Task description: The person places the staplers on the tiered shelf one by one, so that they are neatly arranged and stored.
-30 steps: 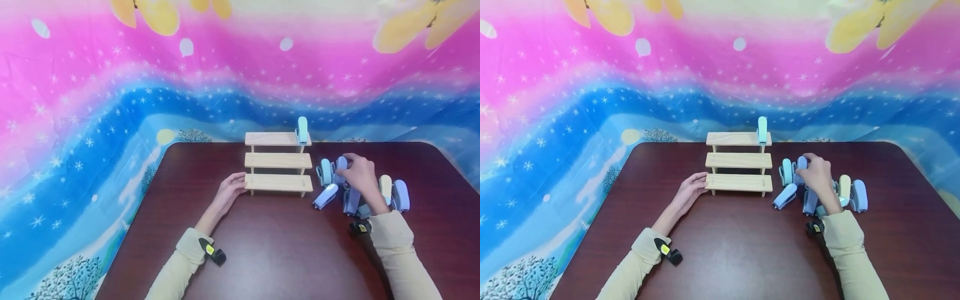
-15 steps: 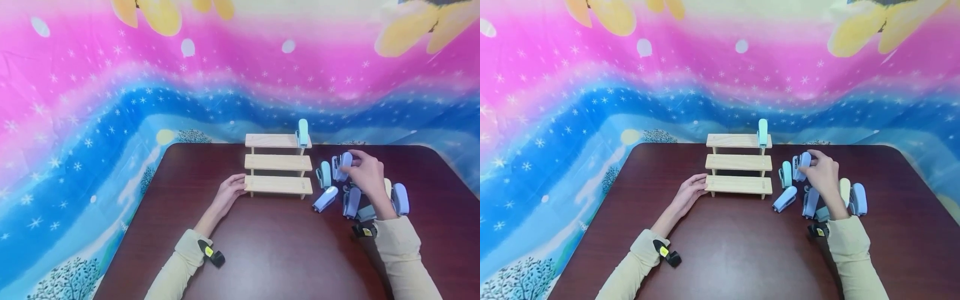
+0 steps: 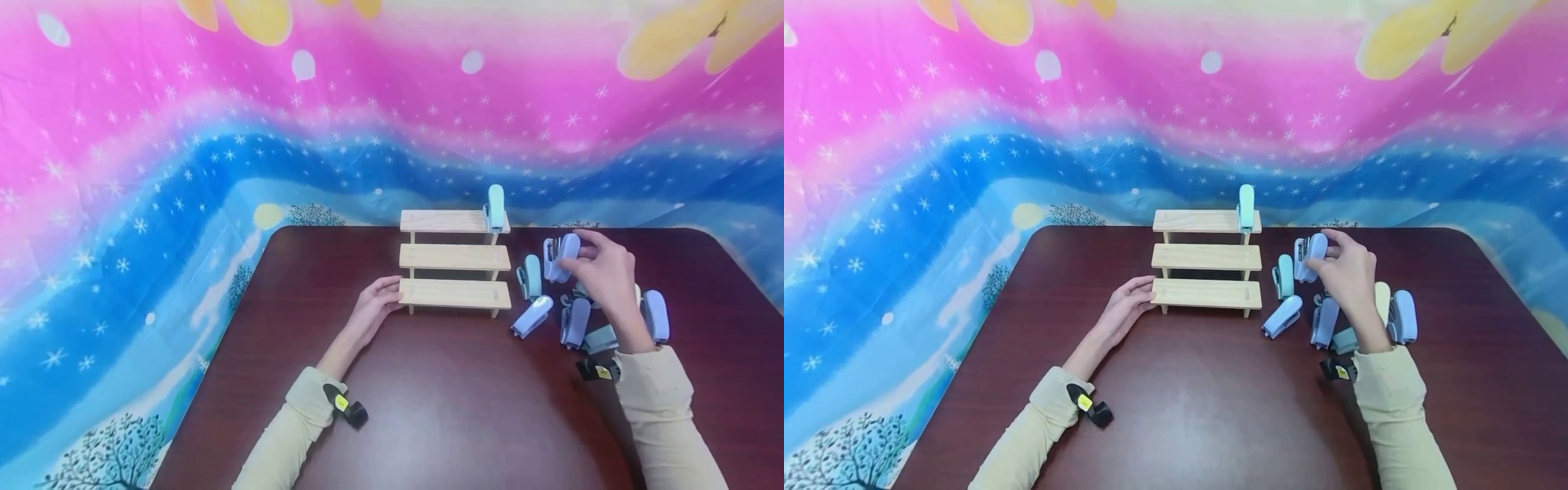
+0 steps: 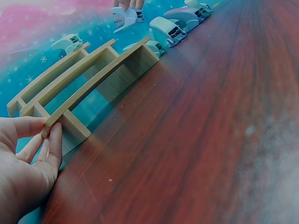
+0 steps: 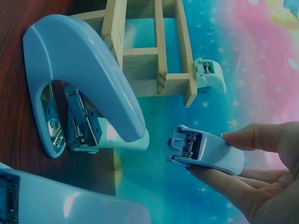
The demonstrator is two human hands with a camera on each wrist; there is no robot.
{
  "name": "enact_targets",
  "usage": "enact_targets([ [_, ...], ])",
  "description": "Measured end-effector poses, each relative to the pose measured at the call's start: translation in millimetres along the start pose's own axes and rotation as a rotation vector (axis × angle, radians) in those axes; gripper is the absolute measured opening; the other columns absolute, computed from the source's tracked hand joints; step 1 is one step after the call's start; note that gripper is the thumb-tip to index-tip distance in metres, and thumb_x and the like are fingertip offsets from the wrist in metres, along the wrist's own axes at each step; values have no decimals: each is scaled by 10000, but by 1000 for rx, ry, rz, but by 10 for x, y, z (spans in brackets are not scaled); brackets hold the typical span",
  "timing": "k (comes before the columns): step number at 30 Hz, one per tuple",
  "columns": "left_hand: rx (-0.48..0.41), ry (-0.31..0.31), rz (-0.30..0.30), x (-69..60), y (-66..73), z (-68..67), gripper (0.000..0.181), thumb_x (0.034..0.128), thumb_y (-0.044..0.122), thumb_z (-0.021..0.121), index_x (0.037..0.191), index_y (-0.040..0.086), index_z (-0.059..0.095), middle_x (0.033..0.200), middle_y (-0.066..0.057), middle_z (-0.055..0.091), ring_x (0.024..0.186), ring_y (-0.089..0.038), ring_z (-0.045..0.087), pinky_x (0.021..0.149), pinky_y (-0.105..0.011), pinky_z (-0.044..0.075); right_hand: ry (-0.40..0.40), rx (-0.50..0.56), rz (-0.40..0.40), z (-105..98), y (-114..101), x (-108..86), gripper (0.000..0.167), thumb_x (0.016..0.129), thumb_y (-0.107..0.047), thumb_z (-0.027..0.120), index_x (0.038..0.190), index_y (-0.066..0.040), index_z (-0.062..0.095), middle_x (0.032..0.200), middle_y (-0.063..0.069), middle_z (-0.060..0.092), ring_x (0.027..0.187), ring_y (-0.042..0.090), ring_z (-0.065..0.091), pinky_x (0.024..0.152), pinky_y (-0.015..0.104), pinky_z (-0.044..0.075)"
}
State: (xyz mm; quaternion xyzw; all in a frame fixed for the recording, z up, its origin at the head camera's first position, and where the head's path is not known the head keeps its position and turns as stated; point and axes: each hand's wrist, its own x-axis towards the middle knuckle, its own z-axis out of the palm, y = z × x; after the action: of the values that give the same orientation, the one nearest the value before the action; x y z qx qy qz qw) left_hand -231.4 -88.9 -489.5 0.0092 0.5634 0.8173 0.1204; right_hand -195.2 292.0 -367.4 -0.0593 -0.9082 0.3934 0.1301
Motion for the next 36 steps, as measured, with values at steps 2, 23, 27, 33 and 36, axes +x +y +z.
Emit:
enact_targets([
  [2,4,-1,12,9,5,0,485,956,-89,590,1431,-119,493,1264,-193,666,974,-134,672,854,-267,578,8,1,-3,-9,-18,-2,604,976,-177,702,1513,-4,489,1223,338,660,1067,468,673,581,64,460],
  [23,20,-14,-2,6,-8,-8,490,963,-82,590,1440,-111,483,1240,-145,655,975,-134,666,861,-264,569,52,94,47,-131,-80,-7,658,961,-216,730,1546,-65,470,1291,306,646,800,-165,521,614,77,519],
  [27,17,-14,7,-8,-12,14,489,963,-86,586,1439,-117,481,1267,-173,647,986,-139,666,863,-266,570,68,64,33,-195,-125,7,662,954,-220,740,1536,-44,477,1279,306,652,827,-152,524,622,49,491],
  [33,19,-18,12,-9,-4,13,484,962,-91,581,1436,-117,486,1288,-217,646,967,-128,669,868,-275,571,81,80,31,-239,-301,80,673,942,-229,755,1546,-106,485,1302,258,658,927,-88,637,653,45,492],
  [36,9,-18,11,-11,-12,-6,493,956,-100,581,1438,-125,479,1300,-221,646,960,-125,673,871,-277,574,82,102,11,-223,-420,114,659,943,-222,750,1541,-114,495,1319,243,653,1100,104,701,665,48,498],
])
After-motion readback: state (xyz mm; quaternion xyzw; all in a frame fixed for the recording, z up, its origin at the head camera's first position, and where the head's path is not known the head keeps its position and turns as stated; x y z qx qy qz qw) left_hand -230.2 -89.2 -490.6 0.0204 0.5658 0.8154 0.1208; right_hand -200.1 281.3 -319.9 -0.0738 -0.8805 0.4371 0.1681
